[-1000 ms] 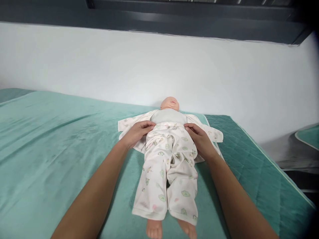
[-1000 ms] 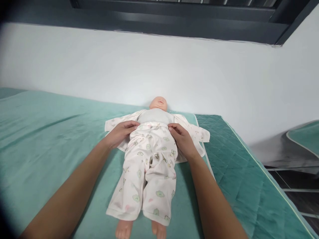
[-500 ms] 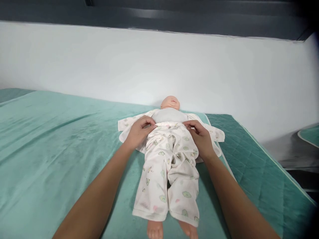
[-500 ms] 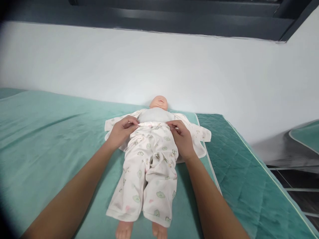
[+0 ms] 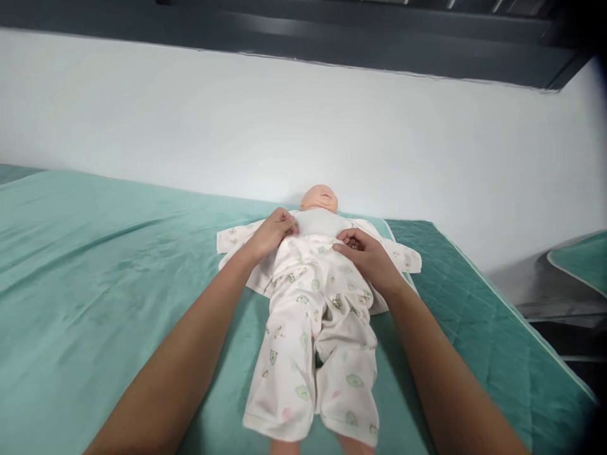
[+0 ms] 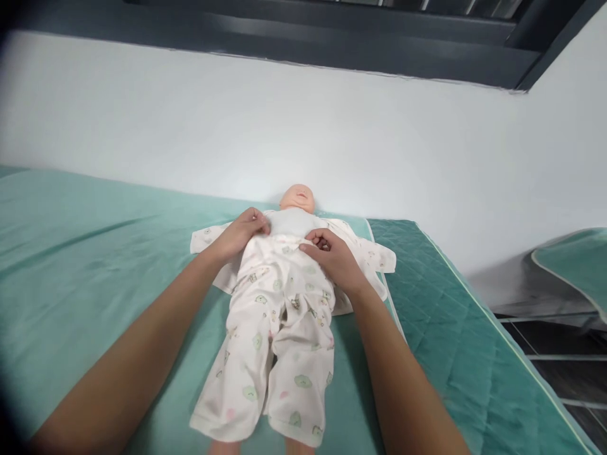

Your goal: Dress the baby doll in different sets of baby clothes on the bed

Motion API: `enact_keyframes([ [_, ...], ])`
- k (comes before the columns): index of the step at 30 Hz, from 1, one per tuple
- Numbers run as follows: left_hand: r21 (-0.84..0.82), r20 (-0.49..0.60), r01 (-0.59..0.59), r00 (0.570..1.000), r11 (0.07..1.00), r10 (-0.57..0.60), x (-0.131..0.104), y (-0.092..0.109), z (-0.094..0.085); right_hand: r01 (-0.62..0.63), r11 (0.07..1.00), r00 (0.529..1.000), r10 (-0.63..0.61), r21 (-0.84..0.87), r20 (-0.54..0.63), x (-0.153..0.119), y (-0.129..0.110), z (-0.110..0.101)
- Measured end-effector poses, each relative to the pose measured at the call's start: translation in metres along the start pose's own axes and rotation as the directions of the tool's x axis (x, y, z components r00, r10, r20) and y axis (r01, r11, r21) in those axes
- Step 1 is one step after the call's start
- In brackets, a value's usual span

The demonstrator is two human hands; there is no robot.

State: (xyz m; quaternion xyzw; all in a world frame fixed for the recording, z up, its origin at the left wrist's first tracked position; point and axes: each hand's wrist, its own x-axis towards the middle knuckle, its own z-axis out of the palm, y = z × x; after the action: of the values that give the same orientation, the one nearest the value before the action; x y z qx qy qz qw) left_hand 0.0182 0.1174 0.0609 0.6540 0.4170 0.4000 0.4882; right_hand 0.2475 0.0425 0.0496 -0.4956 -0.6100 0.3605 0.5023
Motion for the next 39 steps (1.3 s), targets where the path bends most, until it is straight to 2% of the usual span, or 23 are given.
enact_keyframes([
  [5,0.166,0.086,-0.096,0.993,0.981,0.083,-0.009,0.005,-0.002,-0.013,0.997,0.995,0.020,-0.076,0.099,0.000,-0.005,-0.006],
  [10,0.190,0.115,-0.135,0.987,0.973,0.114,-0.020,0.010,-0.004,0.134,0.974,0.985,-0.111,-0.184,0.130,-0.003,-0.009,-0.008],
  [15,0.228,0.228,-0.156,0.968,0.961,0.103,-0.027,0.019,-0.008,0.191,0.961,0.981,-0.194,-0.200,0.000,-0.006,-0.008,-0.001],
  [19,0.328,0.273,-0.206,0.955,0.922,0.117,-0.029,0.026,-0.009,0.246,0.927,0.947,-0.292,-0.284,-0.132,-0.012,-0.015,0.006],
  [22,0.379,0.312,-0.246,0.942,0.892,0.127,-0.031,0.029,-0.009,0.199,0.953,0.949,-0.245,-0.227,-0.199,-0.018,-0.023,0.008],
  [24,0.423,0.268,-0.283,0.947,0.861,0.179,-0.032,0.030,-0.008,0.157,0.979,0.964,-0.180,-0.128,-0.193,-0.021,-0.027,0.009],
  [28,0.490,0.068,-0.352,0.928,0.797,0.367,-0.037,0.031,-0.001,0.088,0.995,0.984,-0.079,0.053,-0.157,-0.023,-0.031,0.005],
  [30,0.408,-0.011,-0.322,0.934,0.854,0.357,-0.039,0.031,0.003,0.058,0.993,0.987,-0.041,0.107,-0.157,-0.023,-0.031,0.002],
  [32,0.258,-0.081,-0.251,0.957,0.933,0.280,-0.041,0.031,0.005,0.024,0.989,0.990,-0.003,0.147,-0.139,-0.022,-0.029,-0.002],
  [35,0.037,-0.144,-0.191,0.970,0.981,0.195,-0.042,0.030,0.004,-0.024,0.990,0.994,0.039,0.142,-0.102,-0.021,-0.023,-0.009],
  [39,-0.205,-0.071,-0.115,0.992,0.972,0.102,-0.040,0.026,-0.002,-0.082,0.995,0.989,0.087,0.050,-0.119,-0.019,-0.014,-0.019],
])
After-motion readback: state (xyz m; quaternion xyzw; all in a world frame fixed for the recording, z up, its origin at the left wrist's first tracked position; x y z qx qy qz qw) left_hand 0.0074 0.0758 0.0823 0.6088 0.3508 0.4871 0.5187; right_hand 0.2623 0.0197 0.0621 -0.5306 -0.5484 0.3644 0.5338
